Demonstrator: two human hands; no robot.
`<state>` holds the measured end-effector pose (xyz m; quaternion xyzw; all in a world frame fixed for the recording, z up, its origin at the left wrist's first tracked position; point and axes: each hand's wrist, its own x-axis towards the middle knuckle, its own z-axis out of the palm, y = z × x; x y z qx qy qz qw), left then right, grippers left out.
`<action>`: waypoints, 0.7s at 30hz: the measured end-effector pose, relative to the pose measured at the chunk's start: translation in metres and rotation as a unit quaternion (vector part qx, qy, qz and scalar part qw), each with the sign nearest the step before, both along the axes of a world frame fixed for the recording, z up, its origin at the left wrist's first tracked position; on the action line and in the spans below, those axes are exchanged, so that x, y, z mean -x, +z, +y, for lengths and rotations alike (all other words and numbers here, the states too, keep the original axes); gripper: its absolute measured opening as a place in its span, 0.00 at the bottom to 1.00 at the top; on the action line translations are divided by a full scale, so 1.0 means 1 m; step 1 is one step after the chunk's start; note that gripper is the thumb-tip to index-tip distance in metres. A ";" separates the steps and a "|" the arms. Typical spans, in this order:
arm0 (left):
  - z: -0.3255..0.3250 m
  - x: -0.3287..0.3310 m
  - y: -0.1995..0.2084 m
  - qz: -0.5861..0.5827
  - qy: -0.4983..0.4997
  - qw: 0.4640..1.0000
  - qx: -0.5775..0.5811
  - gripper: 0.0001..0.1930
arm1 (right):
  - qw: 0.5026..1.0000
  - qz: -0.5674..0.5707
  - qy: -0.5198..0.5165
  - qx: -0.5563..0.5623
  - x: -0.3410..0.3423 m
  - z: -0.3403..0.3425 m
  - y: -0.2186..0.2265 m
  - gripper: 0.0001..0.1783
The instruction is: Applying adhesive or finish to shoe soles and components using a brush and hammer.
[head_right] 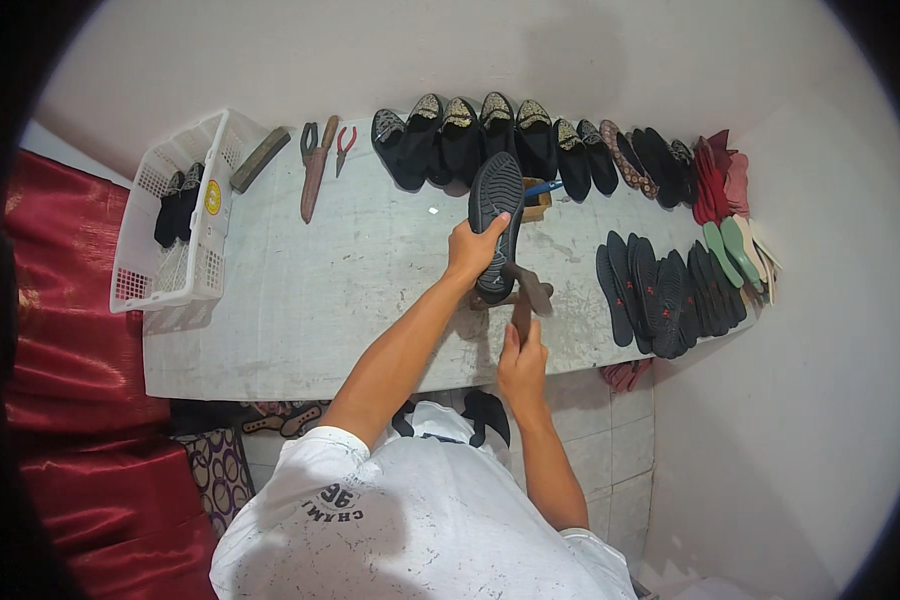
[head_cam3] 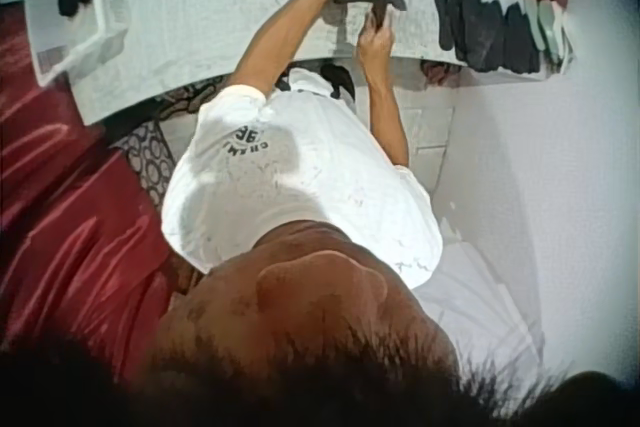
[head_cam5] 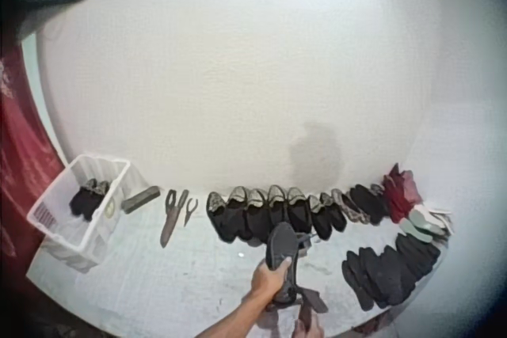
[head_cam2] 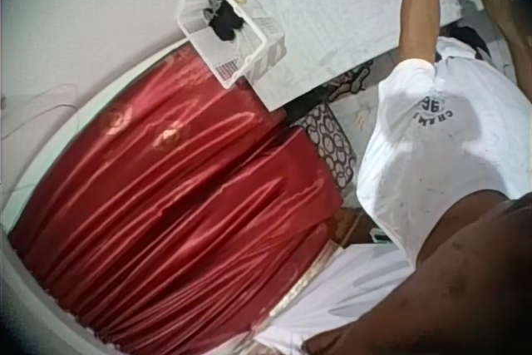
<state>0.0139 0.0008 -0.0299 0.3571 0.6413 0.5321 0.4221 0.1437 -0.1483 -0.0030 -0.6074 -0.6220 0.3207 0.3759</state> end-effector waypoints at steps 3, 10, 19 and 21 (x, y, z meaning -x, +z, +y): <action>0.002 0.003 -0.002 0.003 0.010 1.000 0.001 0.25 | 0.998 0.059 -0.024 0.029 -0.002 0.004 0.006 0.17; 0.003 0.004 -0.007 -0.016 0.013 1.000 0.020 0.25 | 0.969 0.240 -0.030 -0.043 -0.003 -0.003 0.068 0.16; 0.006 0.003 -0.010 -0.003 0.025 1.000 -0.006 0.24 | 0.991 0.108 -0.042 0.071 -0.005 0.004 0.011 0.18; 0.002 0.002 -0.006 -0.019 0.014 1.000 -0.004 0.23 | 0.984 0.153 -0.046 0.083 -0.012 0.007 0.043 0.18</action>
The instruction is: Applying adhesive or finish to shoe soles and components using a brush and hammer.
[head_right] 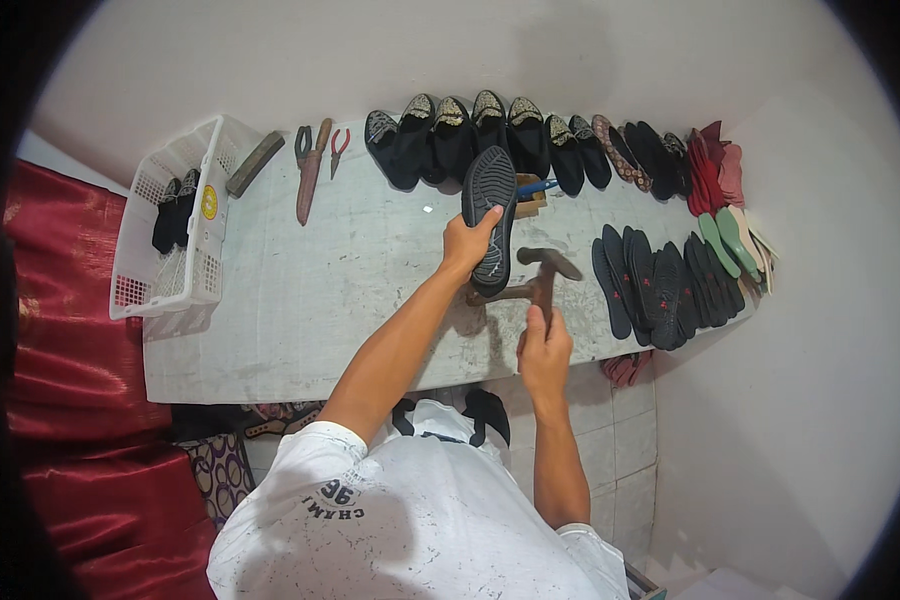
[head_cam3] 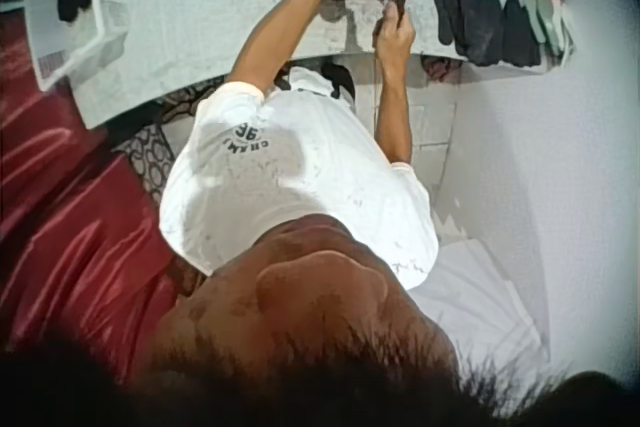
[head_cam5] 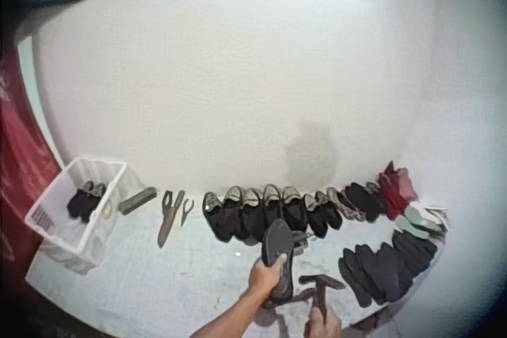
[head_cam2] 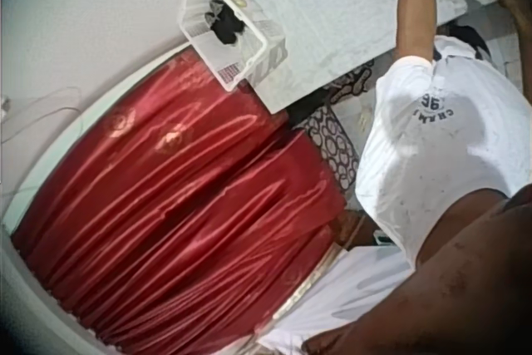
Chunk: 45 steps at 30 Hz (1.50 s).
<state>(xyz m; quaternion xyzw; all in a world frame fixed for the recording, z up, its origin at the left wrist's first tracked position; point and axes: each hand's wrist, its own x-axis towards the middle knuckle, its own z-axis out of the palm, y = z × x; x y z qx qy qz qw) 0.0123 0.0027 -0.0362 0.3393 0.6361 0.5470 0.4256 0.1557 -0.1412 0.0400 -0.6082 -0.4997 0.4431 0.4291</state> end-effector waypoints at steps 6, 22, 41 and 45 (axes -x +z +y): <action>0.002 0.002 0.004 -0.017 -0.012 0.999 0.036 0.23 | 0.979 0.089 -0.011 -0.182 0.009 -0.017 0.008 0.20; 0.001 0.004 0.004 -0.134 -0.034 0.990 0.018 0.20 | 0.987 0.102 0.027 -0.121 0.017 -0.022 0.016 0.13; 0.000 0.006 0.012 -0.258 -0.055 0.963 0.051 0.21 | 0.979 -0.136 0.072 -0.135 0.008 -0.023 -0.037 0.22; 0.001 0.007 0.012 -0.200 -0.044 0.978 0.044 0.20 | 0.996 -0.064 0.048 -0.038 0.015 -0.015 -0.037 0.15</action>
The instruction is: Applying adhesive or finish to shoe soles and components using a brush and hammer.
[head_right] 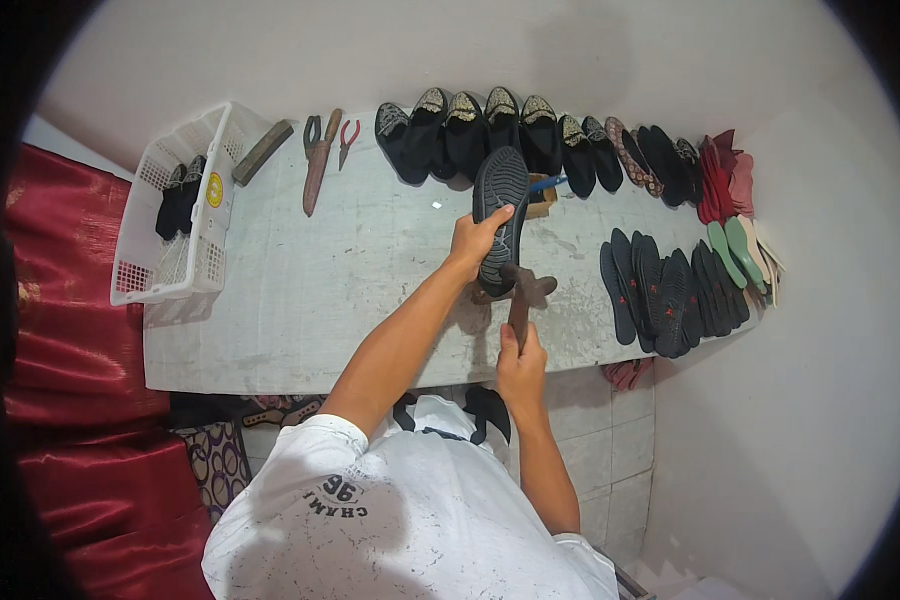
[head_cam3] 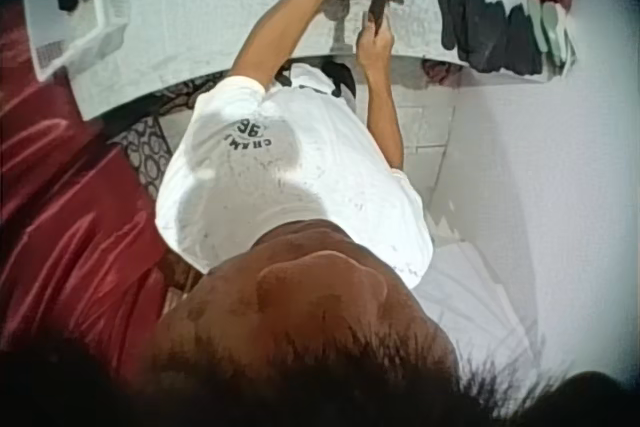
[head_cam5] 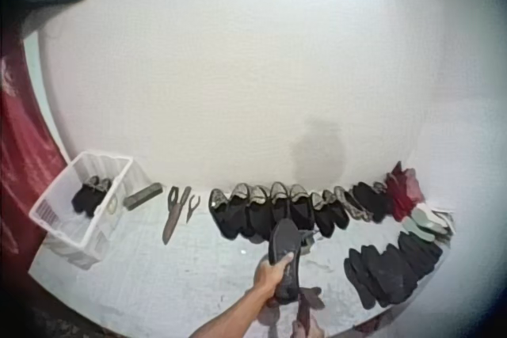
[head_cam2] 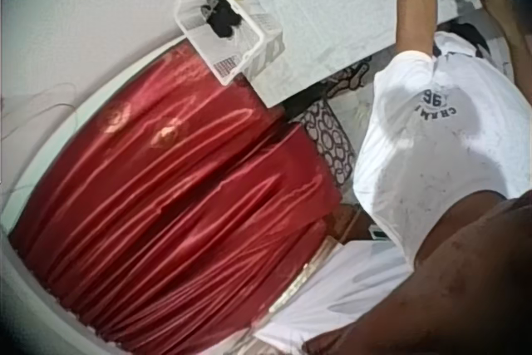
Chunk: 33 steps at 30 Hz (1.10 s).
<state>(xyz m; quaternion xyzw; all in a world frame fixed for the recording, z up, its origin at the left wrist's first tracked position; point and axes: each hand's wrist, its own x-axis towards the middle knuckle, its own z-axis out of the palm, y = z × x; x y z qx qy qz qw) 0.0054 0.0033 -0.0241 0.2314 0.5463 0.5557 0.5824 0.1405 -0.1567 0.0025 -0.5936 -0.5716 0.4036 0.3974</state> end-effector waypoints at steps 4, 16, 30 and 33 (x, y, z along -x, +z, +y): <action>0.000 0.003 -0.007 -0.047 -0.001 0.999 0.002 0.20 | 0.992 0.106 -0.007 0.061 -0.002 0.002 0.031 0.18; 0.002 0.000 0.000 0.010 -0.015 1.000 -0.006 0.21 | 0.999 -0.038 0.003 0.031 -0.006 0.000 0.005 0.17; 0.006 -0.002 -0.009 -0.051 -0.012 0.998 0.016 0.23 | 0.992 -0.096 0.028 -0.074 0.010 -0.015 -0.008 0.17; 0.009 0.004 -0.022 -0.042 0.002 0.999 0.014 0.23 | 0.990 0.103 0.009 0.093 0.009 -0.009 0.029 0.18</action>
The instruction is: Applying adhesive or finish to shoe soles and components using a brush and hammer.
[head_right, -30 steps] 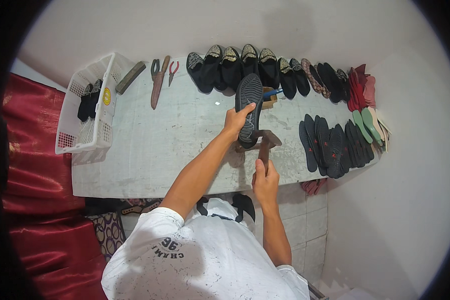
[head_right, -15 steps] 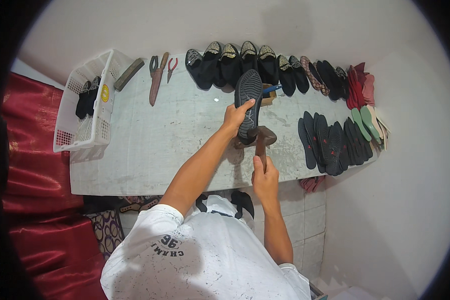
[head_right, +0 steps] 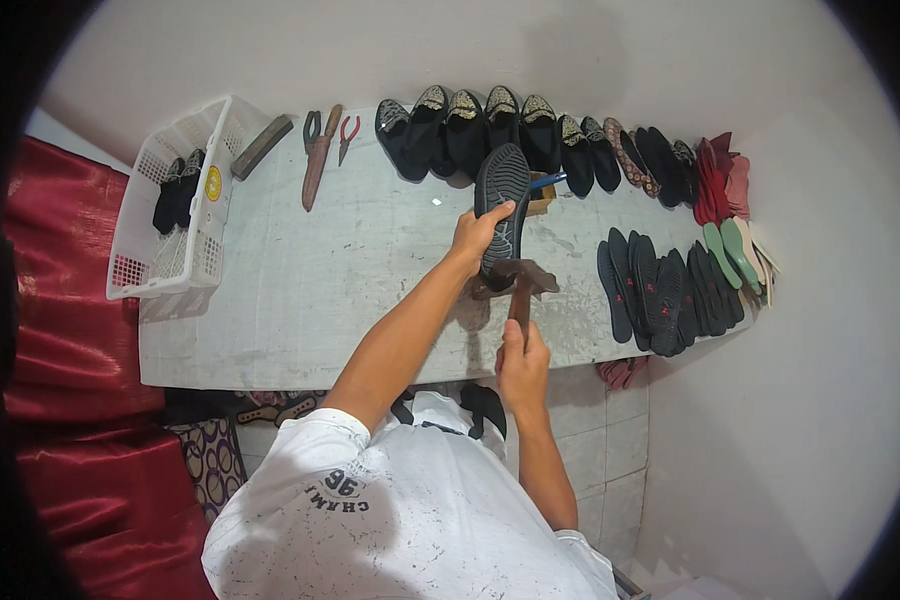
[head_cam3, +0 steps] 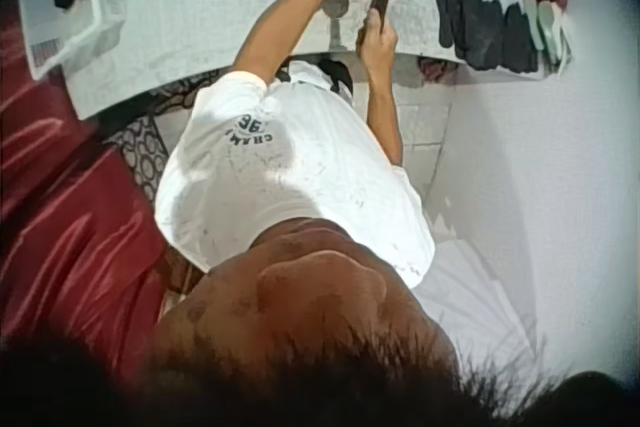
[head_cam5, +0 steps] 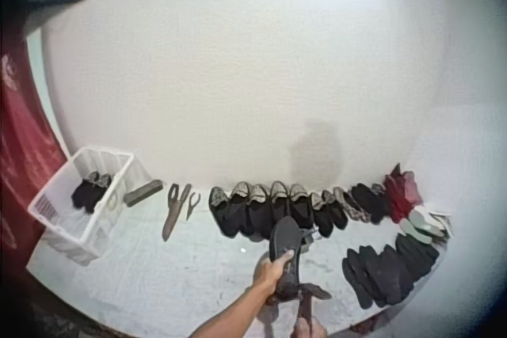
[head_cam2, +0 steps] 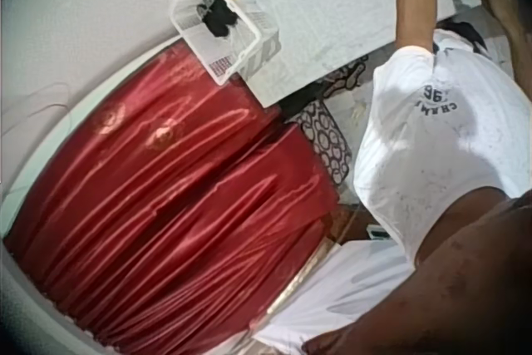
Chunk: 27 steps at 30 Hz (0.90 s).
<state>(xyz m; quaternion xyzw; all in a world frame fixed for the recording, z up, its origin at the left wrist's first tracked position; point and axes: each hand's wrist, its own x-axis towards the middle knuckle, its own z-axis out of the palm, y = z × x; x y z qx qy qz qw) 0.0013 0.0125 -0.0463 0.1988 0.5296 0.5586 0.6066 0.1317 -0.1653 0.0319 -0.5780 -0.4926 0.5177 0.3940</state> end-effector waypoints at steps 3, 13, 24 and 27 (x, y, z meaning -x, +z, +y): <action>0.001 -0.004 0.002 -0.007 -0.001 1.000 -0.005 0.22 | 0.994 0.056 -0.030 -0.091 -0.001 -0.004 0.014 0.18; -0.003 -0.005 0.019 0.009 -0.029 0.999 -0.010 0.18 | 0.988 -0.124 0.008 -0.091 0.000 0.014 -0.025 0.15; -0.003 -0.005 0.021 -0.017 -0.011 1.000 -0.003 0.21 | 0.938 -0.167 -0.040 -0.302 0.013 0.012 -0.021 0.21; -0.004 -0.004 0.021 0.003 -0.005 1.000 -0.004 0.20 | 0.975 -0.193 0.044 -0.096 0.009 0.020 -0.012 0.19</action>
